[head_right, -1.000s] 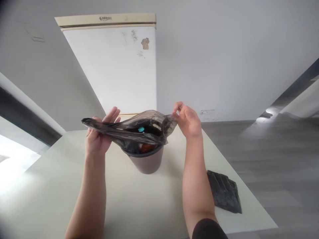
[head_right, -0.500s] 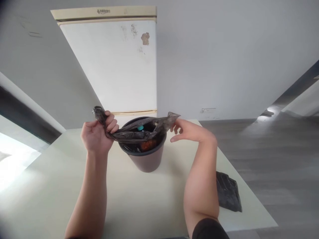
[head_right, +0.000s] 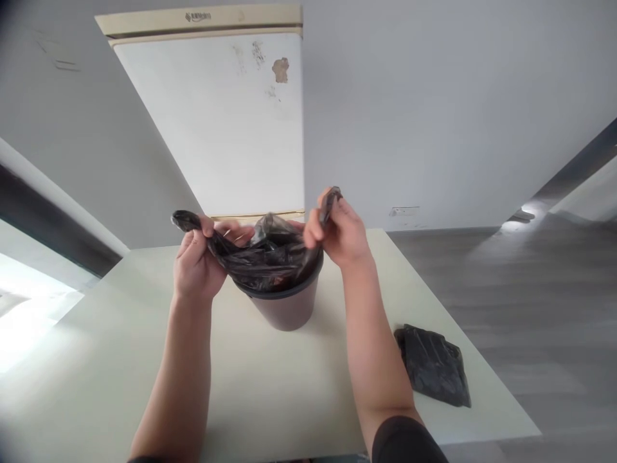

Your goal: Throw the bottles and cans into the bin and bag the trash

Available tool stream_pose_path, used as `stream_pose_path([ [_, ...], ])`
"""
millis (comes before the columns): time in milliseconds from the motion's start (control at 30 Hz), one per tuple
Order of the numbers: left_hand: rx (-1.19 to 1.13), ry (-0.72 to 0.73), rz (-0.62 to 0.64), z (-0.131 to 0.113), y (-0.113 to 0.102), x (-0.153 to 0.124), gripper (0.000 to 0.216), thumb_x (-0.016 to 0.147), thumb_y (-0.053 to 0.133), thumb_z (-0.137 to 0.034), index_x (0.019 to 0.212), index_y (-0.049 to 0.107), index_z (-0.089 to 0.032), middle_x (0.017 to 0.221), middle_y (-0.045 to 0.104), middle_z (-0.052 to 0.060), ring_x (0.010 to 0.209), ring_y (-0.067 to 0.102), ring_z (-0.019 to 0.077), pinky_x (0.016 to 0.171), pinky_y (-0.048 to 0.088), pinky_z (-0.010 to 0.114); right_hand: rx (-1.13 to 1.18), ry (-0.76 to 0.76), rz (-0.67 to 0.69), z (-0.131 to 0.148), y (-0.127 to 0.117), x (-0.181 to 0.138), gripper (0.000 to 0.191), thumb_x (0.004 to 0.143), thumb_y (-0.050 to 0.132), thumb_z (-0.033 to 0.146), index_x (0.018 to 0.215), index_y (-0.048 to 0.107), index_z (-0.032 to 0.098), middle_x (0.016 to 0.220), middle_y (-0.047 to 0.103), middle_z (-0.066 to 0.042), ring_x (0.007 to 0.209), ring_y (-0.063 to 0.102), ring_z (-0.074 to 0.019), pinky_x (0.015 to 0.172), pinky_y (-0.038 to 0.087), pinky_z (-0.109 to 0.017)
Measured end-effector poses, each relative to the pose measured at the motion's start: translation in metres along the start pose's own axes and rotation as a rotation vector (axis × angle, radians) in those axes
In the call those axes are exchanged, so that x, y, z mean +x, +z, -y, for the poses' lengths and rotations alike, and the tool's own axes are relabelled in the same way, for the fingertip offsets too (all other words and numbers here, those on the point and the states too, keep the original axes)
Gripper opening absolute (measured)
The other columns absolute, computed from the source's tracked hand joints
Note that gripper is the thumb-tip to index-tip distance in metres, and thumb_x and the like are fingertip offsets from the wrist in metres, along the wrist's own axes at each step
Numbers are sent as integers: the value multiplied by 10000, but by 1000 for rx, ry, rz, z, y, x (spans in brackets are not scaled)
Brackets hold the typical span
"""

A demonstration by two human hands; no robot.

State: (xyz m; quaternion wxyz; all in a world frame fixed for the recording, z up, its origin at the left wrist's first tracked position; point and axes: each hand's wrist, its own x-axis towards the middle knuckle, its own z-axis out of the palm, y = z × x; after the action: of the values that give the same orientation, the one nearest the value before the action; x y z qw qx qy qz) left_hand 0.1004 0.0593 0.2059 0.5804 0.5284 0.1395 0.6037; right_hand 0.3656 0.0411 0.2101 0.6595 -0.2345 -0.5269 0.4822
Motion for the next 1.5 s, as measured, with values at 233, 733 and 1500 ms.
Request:
stream_pose_path([
  [233,-37,7,-84,-2,-1,3,265,1026,667,-425,897,590,-206,592,319,-79,479,394,63,601,520,210,8,47,-20,11,-7,2,182,856,702,360,1000,687,249,778,515,2,614,455,-142,521,447,-299],
  [733,411,-183,184,-10,16,-10,319,1016,590,-412,1163,762,-187,683,500,0,601,457,123,522,388,258,-250,155,142,10,41,-12,251,1024,608,479,1035,628,229,667,388,50,559,331,-117,493,313,-262],
  [1500,860,279,-225,11,44,-22,188,869,701,-135,962,797,-267,832,672,6,705,602,149,661,494,286,-669,169,276,20,56,-25,302,872,656,236,969,373,279,858,606,38,776,575,-168,681,433,-290],
])
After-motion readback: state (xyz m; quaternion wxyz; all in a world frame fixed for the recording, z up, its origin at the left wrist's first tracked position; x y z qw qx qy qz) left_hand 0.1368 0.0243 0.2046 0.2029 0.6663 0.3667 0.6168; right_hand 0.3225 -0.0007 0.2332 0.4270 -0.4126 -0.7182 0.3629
